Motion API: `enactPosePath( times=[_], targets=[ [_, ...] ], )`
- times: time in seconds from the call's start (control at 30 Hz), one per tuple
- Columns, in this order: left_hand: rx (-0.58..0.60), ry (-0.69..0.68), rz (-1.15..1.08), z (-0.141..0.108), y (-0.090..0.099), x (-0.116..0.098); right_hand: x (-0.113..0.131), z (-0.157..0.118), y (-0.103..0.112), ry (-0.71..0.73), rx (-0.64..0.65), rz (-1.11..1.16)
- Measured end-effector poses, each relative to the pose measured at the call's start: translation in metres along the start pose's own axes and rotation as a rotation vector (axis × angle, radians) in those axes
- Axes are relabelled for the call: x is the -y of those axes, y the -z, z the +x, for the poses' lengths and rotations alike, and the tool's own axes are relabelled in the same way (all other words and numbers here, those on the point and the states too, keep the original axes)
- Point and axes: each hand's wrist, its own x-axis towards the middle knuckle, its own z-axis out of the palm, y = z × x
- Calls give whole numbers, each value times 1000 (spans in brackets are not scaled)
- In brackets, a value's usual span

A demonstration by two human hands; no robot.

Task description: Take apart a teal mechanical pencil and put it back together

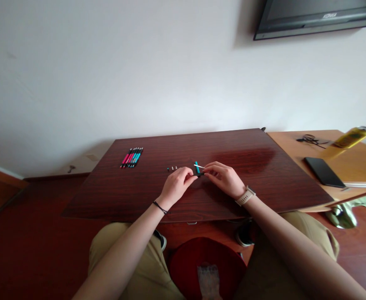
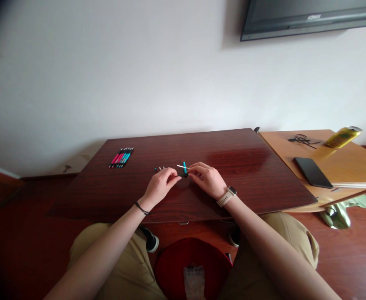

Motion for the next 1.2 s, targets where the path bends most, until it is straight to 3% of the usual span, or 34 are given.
enactPosePath(
  times=[0.17,0.5,0.8,1.2],
  targets=[
    [7,101,-161,0,1,1,1,1,2,0,-1,1],
    [48,163,-315,1,4,-1,-1,-1,-2,24,-20,-12],
    [80,166,-328,2,6,-6,2,-2,-5,78,-32,-64],
    [127,276,-440,2,6,-7,4,-3,-9,103,-37,-104]
  ],
)
